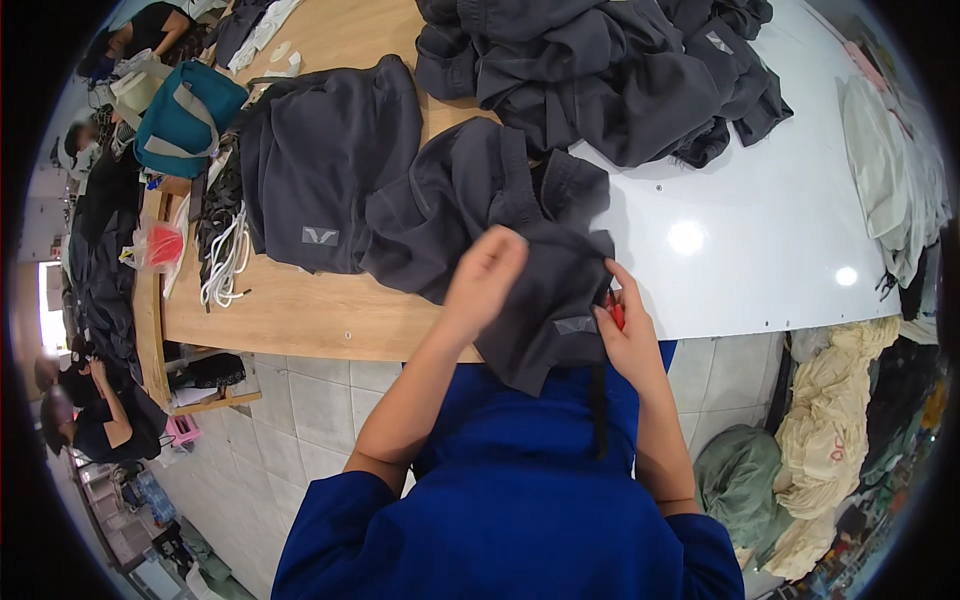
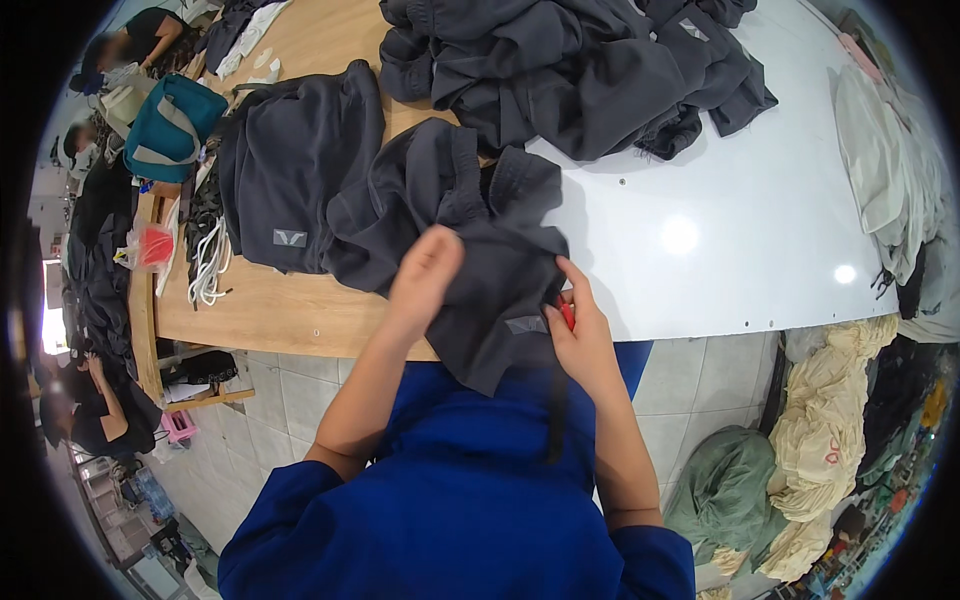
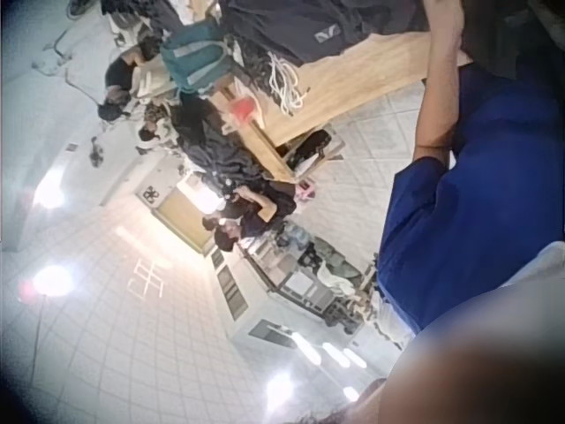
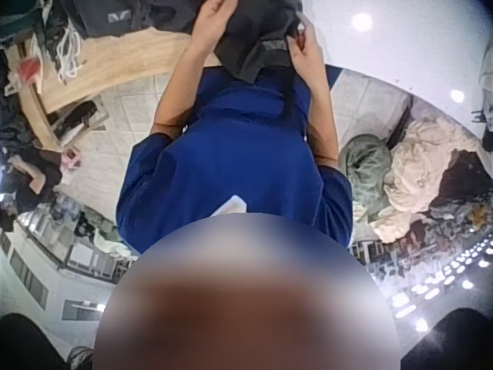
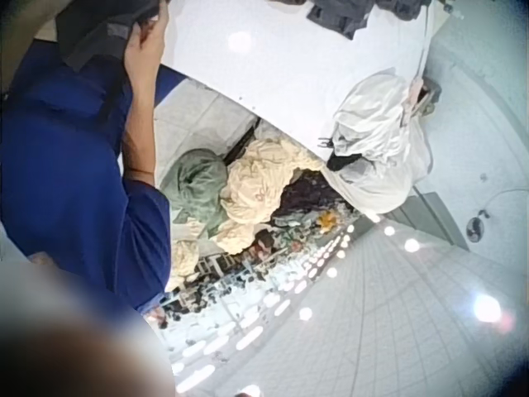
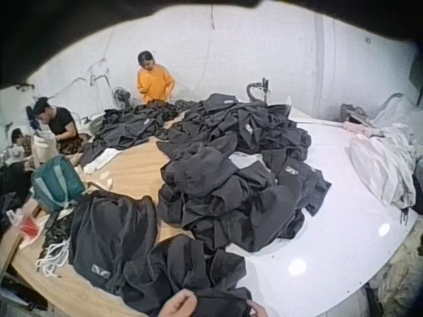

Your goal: Use small thread snippers to remove excess or loose threads from grey textile shorts.

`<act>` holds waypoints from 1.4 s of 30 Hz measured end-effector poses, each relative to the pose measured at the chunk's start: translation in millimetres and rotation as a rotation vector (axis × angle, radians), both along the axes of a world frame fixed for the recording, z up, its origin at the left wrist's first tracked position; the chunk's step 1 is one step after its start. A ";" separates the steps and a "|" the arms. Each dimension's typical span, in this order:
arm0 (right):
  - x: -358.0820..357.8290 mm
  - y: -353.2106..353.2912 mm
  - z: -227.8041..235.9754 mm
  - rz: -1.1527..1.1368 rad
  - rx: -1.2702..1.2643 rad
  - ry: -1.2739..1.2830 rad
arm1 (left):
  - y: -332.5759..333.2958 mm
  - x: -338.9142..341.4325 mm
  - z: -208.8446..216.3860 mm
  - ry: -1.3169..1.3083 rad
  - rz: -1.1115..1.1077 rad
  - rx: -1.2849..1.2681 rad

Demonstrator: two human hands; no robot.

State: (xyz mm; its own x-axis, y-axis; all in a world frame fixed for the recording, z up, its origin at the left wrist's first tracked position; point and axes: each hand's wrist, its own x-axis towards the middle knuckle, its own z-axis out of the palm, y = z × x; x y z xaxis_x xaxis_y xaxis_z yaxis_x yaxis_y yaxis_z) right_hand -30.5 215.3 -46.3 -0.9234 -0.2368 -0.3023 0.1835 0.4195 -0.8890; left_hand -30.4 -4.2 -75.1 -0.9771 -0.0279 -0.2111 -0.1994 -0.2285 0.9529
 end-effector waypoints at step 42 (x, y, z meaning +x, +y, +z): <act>-27.8 -29.2 30.9 -0.655 -1.158 -0.577 | 8.9 48.9 43.4 0.113 0.012 0.538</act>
